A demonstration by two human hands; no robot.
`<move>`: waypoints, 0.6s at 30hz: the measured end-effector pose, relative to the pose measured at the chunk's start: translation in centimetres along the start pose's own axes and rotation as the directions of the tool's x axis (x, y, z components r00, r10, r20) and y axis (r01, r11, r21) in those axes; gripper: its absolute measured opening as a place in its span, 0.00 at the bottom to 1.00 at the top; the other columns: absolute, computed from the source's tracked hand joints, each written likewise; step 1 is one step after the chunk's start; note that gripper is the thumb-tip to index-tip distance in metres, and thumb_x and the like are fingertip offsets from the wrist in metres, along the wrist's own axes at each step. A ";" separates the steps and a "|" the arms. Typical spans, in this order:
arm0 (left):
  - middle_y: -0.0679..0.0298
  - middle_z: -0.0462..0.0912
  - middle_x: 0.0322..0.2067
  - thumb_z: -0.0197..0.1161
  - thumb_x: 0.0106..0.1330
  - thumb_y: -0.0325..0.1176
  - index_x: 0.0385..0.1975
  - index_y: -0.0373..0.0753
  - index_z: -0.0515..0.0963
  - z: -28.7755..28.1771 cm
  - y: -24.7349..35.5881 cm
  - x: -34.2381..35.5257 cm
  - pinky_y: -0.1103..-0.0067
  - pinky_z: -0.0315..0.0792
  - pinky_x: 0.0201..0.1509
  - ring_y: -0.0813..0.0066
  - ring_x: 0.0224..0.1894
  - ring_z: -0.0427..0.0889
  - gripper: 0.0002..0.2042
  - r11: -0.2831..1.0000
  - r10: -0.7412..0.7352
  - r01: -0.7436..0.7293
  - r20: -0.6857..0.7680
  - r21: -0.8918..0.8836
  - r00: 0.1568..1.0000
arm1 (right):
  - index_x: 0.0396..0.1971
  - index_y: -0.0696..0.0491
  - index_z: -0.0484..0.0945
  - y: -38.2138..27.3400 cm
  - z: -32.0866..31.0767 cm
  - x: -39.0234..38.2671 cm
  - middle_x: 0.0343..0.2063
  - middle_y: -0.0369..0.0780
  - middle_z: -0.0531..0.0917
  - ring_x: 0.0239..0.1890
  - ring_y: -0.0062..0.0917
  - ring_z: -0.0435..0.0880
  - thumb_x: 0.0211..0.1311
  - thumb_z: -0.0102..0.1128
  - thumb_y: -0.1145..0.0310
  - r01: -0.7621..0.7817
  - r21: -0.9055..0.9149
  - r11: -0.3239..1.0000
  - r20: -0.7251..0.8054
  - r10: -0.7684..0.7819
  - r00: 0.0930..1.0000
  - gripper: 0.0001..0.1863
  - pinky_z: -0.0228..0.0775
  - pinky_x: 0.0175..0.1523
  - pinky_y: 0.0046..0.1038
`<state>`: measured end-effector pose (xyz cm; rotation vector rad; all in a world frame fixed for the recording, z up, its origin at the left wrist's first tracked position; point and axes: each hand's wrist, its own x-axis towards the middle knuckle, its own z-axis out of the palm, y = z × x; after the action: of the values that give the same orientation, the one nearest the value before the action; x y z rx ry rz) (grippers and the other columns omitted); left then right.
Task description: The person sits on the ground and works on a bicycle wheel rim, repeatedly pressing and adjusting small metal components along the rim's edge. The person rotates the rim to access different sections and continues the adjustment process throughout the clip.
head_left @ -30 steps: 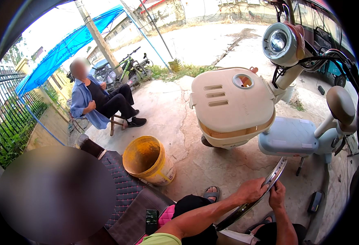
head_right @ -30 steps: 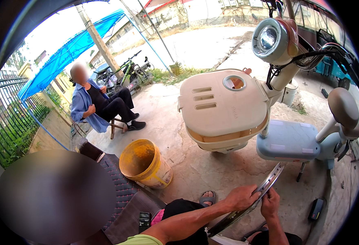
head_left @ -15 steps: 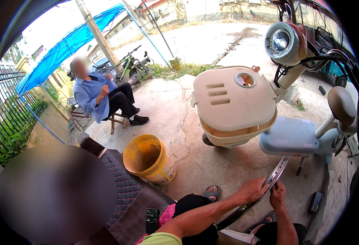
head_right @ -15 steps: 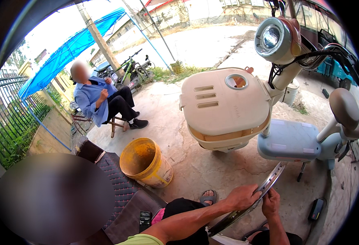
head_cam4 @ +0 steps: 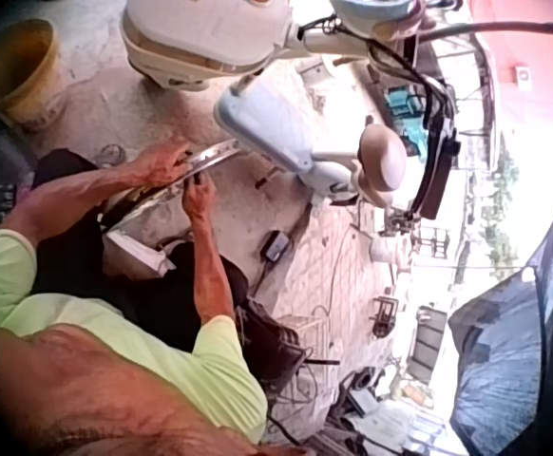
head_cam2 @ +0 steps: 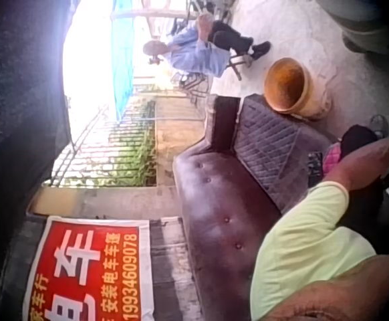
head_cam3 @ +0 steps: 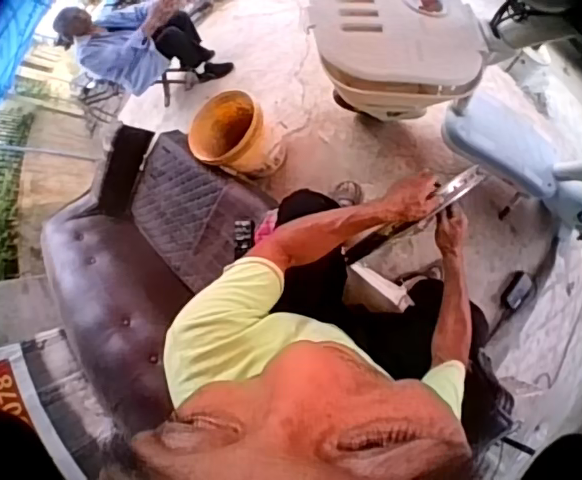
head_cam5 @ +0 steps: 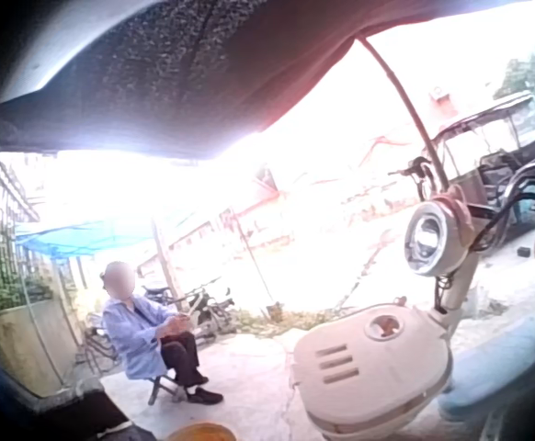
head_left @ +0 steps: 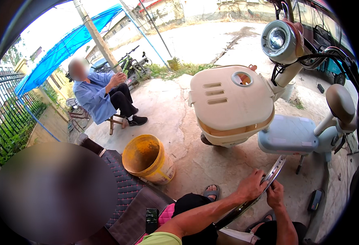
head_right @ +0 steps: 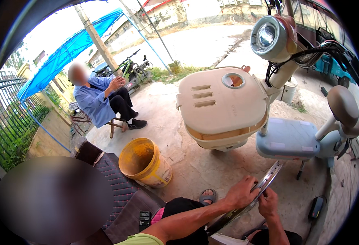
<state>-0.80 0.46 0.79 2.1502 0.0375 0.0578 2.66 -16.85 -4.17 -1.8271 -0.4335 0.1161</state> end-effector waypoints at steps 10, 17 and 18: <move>0.45 0.79 0.44 0.58 0.70 0.40 0.47 0.33 0.76 1.2 -0.7 1.1 0.59 0.72 0.53 0.44 0.47 0.79 0.16 0.990 0.134 -0.129 0.087 -0.054 0.987 | 0.38 0.62 0.84 -0.5 -0.8 -0.5 0.29 0.48 0.85 0.31 0.31 0.86 0.64 0.61 0.73 0.123 -0.135 0.983 -0.015 -0.126 0.992 0.09 0.76 0.39 0.33; 0.44 0.78 0.45 0.57 0.70 0.37 0.50 0.32 0.75 1.5 -1.3 0.9 0.60 0.70 0.57 0.44 0.50 0.77 0.16 0.990 0.133 -0.125 0.141 -0.064 0.981 | 0.32 0.60 0.84 -1.5 -0.9 -1.0 0.30 0.53 0.85 0.34 0.49 0.86 0.59 0.62 0.74 0.239 -0.195 0.951 0.079 -0.228 0.970 0.06 0.75 0.38 0.40; 0.44 0.78 0.46 0.57 0.71 0.37 0.51 0.32 0.74 1.6 -1.5 0.7 0.60 0.70 0.58 0.44 0.51 0.77 0.16 0.990 0.135 -0.127 0.133 -0.063 0.982 | 0.32 0.60 0.84 -1.5 -1.0 -1.1 0.31 0.53 0.85 0.35 0.50 0.86 0.58 0.62 0.74 0.228 -0.215 0.950 0.115 -0.207 0.972 0.06 0.75 0.38 0.40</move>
<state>-0.02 0.00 -1.31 2.0948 -0.1837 -0.0120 1.57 -17.78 -2.61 -1.9889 -0.7352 -0.0029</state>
